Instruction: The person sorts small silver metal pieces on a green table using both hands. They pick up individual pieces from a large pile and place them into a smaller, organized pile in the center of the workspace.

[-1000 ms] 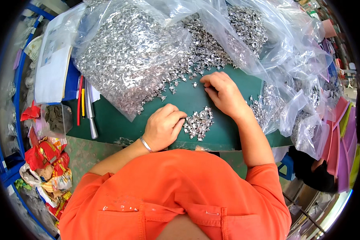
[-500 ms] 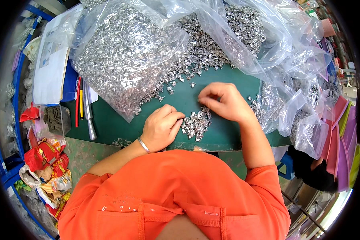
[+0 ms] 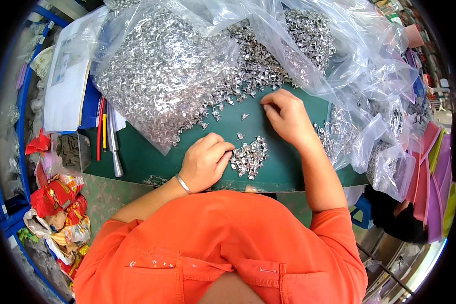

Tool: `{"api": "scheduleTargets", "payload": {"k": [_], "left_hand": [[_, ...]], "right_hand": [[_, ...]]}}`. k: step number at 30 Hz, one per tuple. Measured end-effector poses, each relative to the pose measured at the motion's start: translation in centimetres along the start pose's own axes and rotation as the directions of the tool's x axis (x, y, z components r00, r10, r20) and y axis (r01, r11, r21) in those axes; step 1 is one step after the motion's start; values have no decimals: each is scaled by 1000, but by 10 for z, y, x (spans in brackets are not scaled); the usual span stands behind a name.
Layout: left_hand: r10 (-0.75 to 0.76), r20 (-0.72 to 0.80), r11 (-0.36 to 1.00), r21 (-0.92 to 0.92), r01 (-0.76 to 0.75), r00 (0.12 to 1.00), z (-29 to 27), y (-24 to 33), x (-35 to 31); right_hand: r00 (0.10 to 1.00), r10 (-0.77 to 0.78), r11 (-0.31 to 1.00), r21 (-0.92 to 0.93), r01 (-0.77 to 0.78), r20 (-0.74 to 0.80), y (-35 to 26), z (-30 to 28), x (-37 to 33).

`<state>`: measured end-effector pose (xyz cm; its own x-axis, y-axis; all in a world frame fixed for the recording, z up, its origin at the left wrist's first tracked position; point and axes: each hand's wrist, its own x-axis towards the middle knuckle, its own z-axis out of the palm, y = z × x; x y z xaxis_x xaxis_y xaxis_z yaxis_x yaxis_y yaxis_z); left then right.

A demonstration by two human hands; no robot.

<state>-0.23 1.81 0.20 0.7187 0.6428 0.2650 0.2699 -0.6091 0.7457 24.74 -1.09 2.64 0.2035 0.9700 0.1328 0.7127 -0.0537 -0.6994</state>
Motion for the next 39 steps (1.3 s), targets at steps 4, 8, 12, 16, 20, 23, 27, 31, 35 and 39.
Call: {"api": "scheduleTargets", "payload": {"k": [4,8,12,16,20,23,27,31,35,39], "left_hand": [[1,6,1000,5,-2,1000,0,-2,-1],[11,6,1000,6,-11,1000,0,-1,1],[11,25,1000,15,-11,1000,-1,-1,0],[-68,144,996,-45,75,987,-14,2,0],[-1,274,999,-34,10,962,-18,3,7],[41,233,994,-113,-15,972,-6,-2,6],[-299,163,892,-302,336,940,-3,2,9],[-309,135,869,-363,338,941,-4,-7,8],[-331,145,876,-321,360,933,-8,-8,7],[-298,153,902,-279,330,942,-9,-7,11]], "right_hand": [[989,-148,986,75,149,-13,-2,5,-2],[927,-370,928,-29,373,63,-7,24,-3],[978,-208,966,165,200,32,-4,12,-12],[928,-260,957,201,211,267,-3,-15,-37],[870,-346,924,-36,382,350,-13,5,-73],[896,-368,910,-103,402,250,-23,37,-77],[871,-484,851,-185,491,82,-20,50,-56],[811,-585,788,-226,573,16,-14,54,-41],[844,-529,848,-105,520,-92,-19,47,-40],[978,-206,950,230,211,-47,-25,42,-37]]}}
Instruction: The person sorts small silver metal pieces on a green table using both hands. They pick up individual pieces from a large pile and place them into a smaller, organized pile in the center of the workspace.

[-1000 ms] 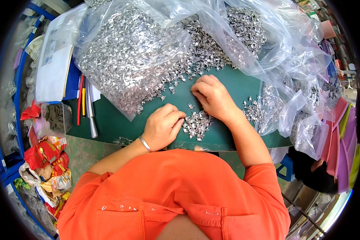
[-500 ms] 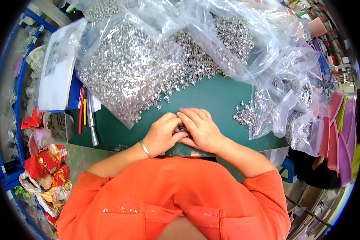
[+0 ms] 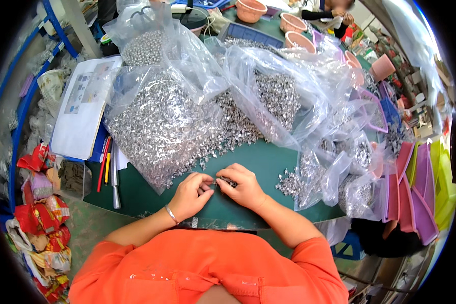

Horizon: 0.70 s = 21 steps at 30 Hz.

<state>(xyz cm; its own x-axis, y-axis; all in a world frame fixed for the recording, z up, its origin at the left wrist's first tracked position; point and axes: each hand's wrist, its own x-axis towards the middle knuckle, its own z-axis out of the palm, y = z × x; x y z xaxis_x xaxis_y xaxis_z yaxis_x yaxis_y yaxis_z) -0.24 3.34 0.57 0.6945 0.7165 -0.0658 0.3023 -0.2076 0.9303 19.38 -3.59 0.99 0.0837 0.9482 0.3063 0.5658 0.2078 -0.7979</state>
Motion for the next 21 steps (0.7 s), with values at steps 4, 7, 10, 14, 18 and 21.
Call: {"api": "scheduleTargets", "payload": {"k": [4,7,10,14,18,21], "left_hand": [[146,75,982,109,-153,986,2,4,2],[240,117,928,262,-263,964,4,-2,2],[249,145,892,351,-285,958,8,-3,5],[227,174,904,328,-274,958,18,5,13],[268,180,897,313,-313,946,24,-7,15],[217,33,960,174,-220,976,16,-2,9]], "right_hand": [[896,424,795,419,-439,135,-14,-25,27],[841,528,587,663,-465,123,-33,-68,67],[874,394,708,700,-91,-285,-23,-122,111],[875,54,995,-43,-85,-481,52,-170,138],[873,-310,832,-551,58,-377,59,-163,128],[821,-523,770,-540,340,-228,1,-109,94]]}}
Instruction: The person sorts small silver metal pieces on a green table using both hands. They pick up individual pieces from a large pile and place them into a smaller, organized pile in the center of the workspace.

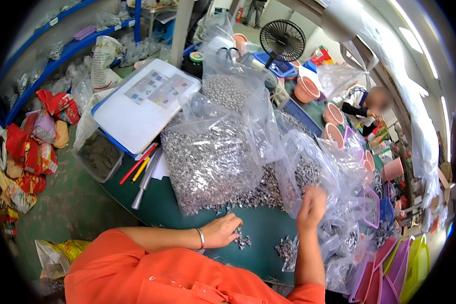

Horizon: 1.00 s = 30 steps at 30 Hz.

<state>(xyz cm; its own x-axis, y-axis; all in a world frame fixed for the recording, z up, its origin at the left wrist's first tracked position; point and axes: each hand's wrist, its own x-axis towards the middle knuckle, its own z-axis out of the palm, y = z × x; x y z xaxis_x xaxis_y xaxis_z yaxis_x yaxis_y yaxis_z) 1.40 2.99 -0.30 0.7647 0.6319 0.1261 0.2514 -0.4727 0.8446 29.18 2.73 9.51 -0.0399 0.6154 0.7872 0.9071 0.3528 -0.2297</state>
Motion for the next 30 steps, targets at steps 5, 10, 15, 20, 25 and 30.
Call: {"api": "scheduleTargets", "payload": {"k": [5,10,15,20,25,30], "left_hand": [[18,-254,974,-216,-74,967,-10,19,4],[83,-290,970,-194,-144,953,-4,13,1],[72,-289,962,-233,-144,954,-5,18,-1],[60,-291,965,-227,-129,955,-17,19,-3],[-30,-246,971,-239,-30,969,-21,15,-10],[51,-146,972,-220,-83,988,-17,32,-1]], "right_hand": [[757,-257,902,430,-35,600,-70,18,-85],[723,-352,922,355,157,595,-83,37,-108],[819,-307,935,316,163,485,-73,48,-115],[874,-62,948,302,-100,481,-73,48,-113],[963,269,946,191,-263,-10,-37,23,0],[970,234,972,-8,-235,-66,68,-5,45]]}}
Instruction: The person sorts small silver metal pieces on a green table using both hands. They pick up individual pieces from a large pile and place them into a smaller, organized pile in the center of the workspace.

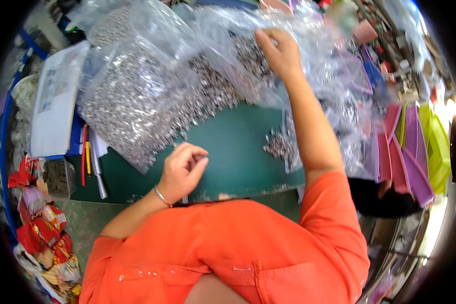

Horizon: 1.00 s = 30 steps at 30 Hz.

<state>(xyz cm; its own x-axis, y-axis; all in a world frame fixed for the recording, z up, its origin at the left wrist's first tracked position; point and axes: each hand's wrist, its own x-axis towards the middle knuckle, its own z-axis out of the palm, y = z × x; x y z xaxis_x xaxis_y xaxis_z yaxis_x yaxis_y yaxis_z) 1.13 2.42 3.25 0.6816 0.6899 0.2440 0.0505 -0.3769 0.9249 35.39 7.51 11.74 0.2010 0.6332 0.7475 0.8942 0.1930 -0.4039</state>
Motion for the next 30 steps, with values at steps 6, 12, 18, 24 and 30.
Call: {"api": "scheduleTargets", "payload": {"k": [6,12,18,24,30], "left_hand": [[-146,24,989,-21,147,989,-6,-15,-11],[-124,158,991,-27,130,980,3,-12,-1],[-164,224,984,-28,175,961,12,-14,1],[-211,218,976,-13,219,953,10,-15,1],[-207,225,978,17,208,952,7,-16,2]], "right_hand": [[985,173,983,-63,-172,22,-37,-63,-95],[898,279,924,-349,-155,341,-57,-75,-218],[921,255,934,-323,-155,295,-51,-54,-235],[950,62,961,-276,27,306,-55,-53,-232],[950,103,945,-328,-2,293,-53,-54,-234]]}}
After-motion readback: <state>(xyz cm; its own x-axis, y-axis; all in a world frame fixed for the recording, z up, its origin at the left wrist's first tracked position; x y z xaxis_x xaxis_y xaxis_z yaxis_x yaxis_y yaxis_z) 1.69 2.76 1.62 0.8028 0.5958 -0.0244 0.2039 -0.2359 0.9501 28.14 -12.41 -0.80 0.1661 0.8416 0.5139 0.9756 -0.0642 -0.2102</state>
